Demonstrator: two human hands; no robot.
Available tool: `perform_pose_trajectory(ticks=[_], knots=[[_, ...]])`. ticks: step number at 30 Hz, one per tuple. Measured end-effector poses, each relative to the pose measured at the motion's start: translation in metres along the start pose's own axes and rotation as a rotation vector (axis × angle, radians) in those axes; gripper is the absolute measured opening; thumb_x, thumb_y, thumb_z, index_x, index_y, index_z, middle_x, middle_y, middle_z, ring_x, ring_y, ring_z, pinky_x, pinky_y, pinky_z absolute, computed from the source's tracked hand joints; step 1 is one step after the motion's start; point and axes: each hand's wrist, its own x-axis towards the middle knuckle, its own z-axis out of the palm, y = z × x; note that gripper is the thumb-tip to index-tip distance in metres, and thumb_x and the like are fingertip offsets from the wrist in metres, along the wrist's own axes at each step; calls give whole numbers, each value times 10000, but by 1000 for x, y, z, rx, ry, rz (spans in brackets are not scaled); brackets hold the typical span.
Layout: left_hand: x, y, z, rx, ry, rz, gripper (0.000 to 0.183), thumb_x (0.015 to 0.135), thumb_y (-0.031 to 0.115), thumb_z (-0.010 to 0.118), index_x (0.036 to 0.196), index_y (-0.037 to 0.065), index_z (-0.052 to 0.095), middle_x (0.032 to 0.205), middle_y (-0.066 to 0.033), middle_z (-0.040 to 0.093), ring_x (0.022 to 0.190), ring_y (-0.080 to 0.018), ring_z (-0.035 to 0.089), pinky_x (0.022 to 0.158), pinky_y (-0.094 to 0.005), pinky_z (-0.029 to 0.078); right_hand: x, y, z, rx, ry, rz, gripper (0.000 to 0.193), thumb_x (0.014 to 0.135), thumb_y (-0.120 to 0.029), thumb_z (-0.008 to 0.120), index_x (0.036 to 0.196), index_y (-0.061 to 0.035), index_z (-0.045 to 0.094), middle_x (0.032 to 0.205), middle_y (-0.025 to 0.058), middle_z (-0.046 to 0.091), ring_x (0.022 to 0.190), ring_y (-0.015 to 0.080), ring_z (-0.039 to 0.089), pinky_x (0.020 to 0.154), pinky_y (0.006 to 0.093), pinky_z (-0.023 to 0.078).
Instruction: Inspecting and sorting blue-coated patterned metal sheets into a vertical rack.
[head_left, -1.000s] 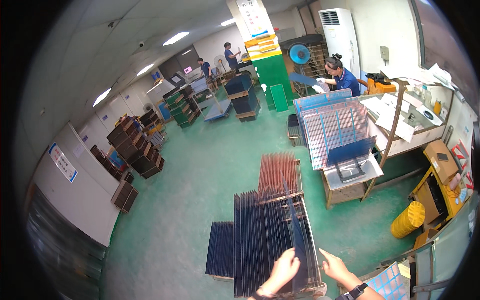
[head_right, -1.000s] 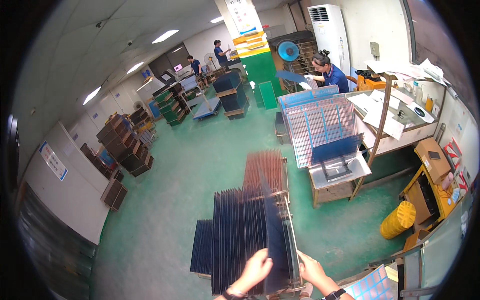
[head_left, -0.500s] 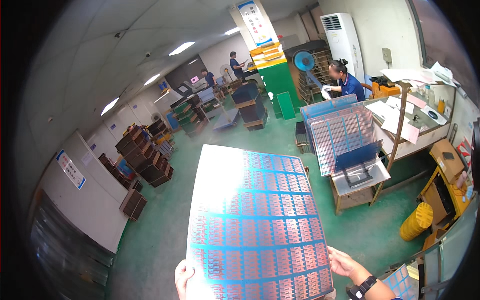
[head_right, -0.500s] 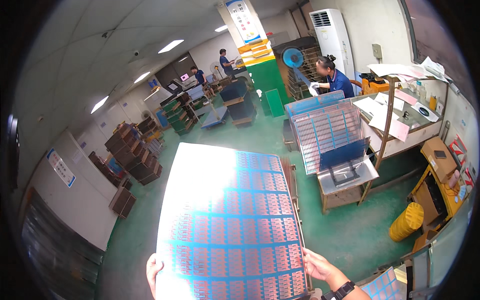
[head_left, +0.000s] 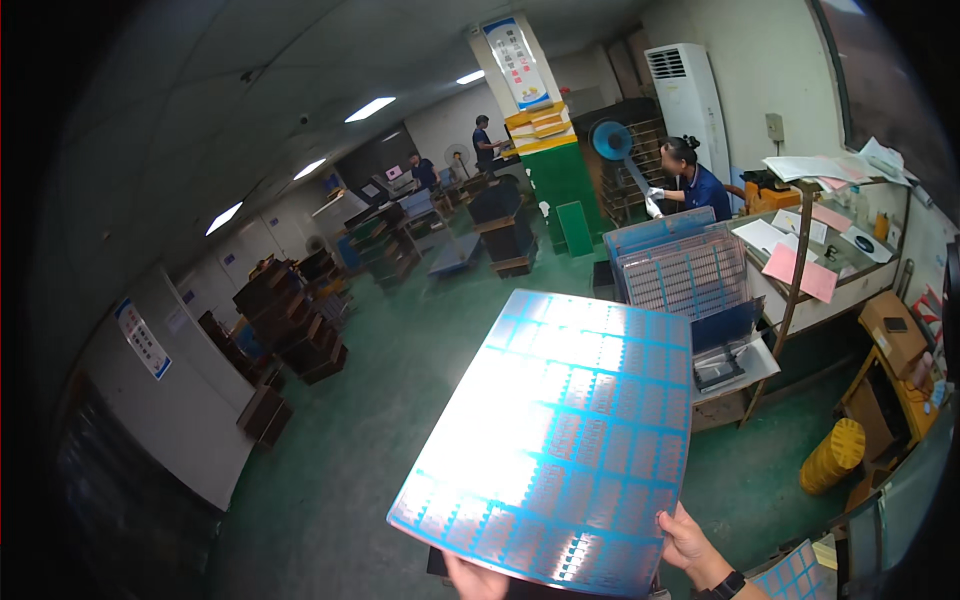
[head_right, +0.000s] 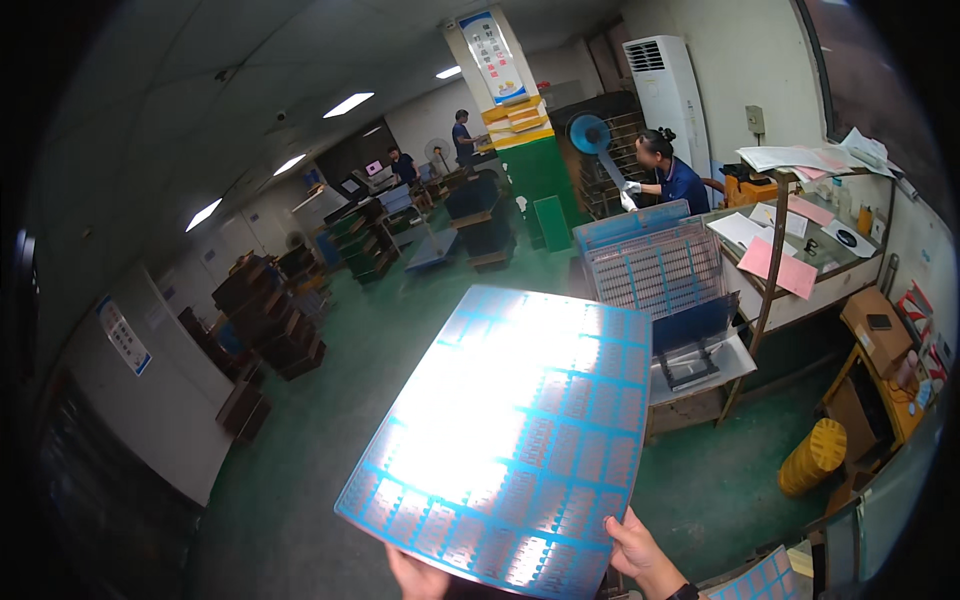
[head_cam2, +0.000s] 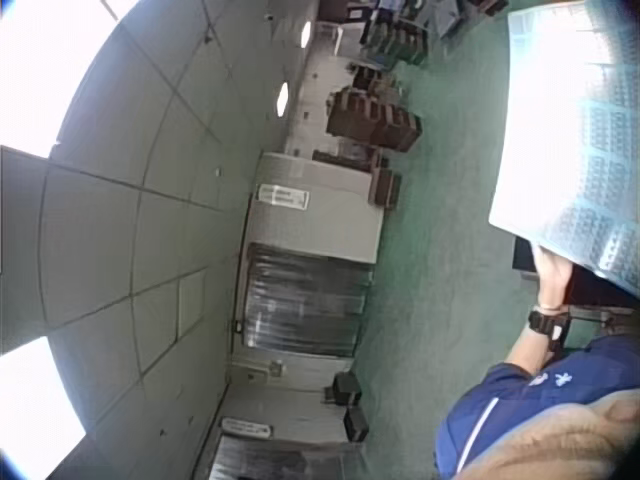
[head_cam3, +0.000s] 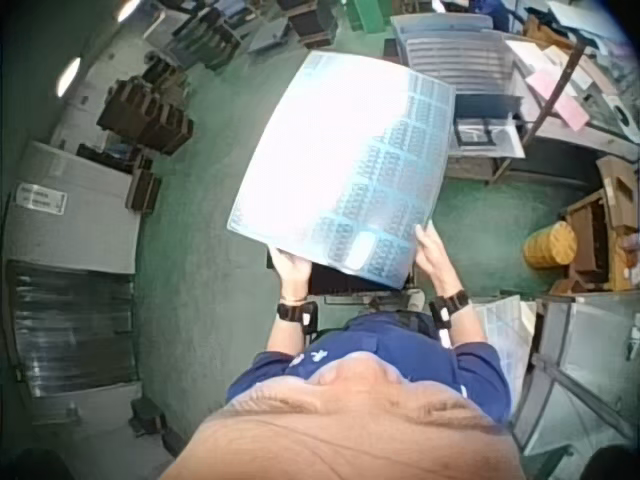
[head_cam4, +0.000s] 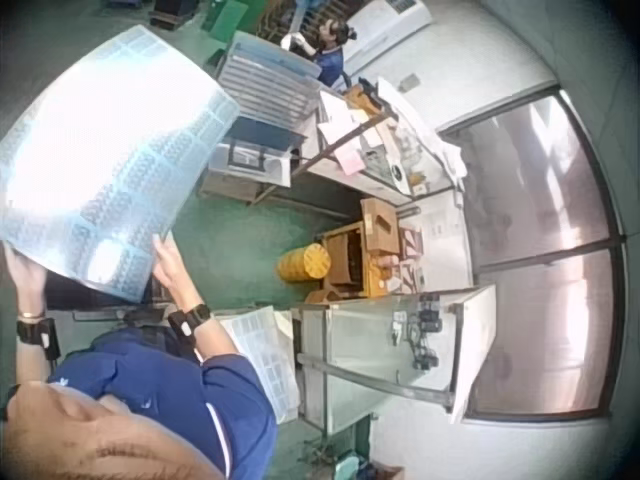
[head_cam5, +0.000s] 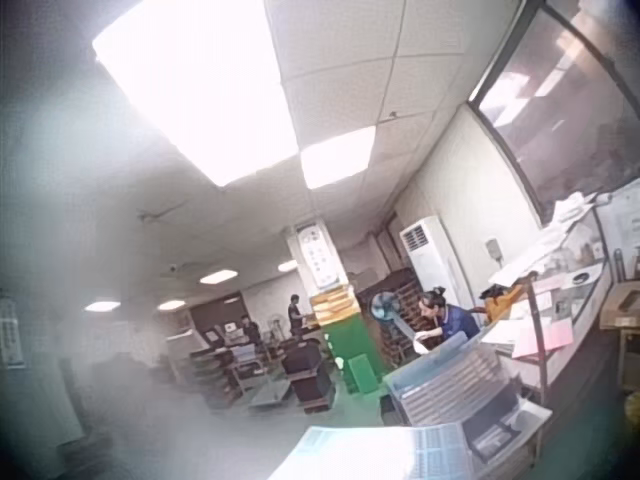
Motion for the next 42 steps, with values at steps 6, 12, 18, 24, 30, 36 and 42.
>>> perform_pose_trajectory(ticks=[6,12,18,24,30,36,42], knots=[[-11,-46,-12,-172,-279,-247,659,904,561,375,1370,95,348,1365,-98,429,1240,-262,411,1046,-428,327,-11,24,-3,26,-13,-5,547,880,-94,577,1357,-96,310,1298,83,466,1185,245,473,987,446,396],[-11,-47,14,19,175,-398,510,971,361,369,1334,3,374,1366,-142,415,1246,-276,399,1051,-410,321,-18,35,-28,-8,15,-34,560,881,-82,568,1364,-67,285,1320,118,439,1212,275,448,1011,466,368],[9,-21,-23,124,-17,-457,562,950,449,387,1318,24,402,1340,-122,449,1205,-283,426,1051,-412,316,-14,-14,-36,46,155,-163,348,910,-106,507,1252,-70,452,1156,82,578,1040,228,583,896,404,491],[12,27,-27,347,132,-330,439,933,418,463,1210,80,513,1139,-88,571,1043,-214,529,908,-367,430,-14,-75,-49,43,336,-523,316,932,-128,485,1240,-60,462,1145,69,574,1023,169,580,880,321,501],[1,53,-10,459,121,-145,266,915,342,532,971,96,615,880,16,595,794,-99,539,693,-239,438,-33,-90,-87,39,526,-696,316,933,-153,493,1219,-19,490,1142,94,573,1041,201,568,898,325,474],[2,62,-22,620,115,-127,274,899,322,564,1014,76,593,896,15,588,806,-104,535,692,-256,444,-54,-86,-105,-162,683,-640,318,940,-196,488,1209,-28,512,1034,76,608,937,168,588,820,286,480],[9,77,-22,584,225,-129,354,866,304,614,1089,34,564,968,-18,589,873,-126,544,772,-280,450,-76,-121,-103,-676,644,-282,318,942,-238,495,1178,-29,536,736,-8,594,602,61,516,559,190,418]])
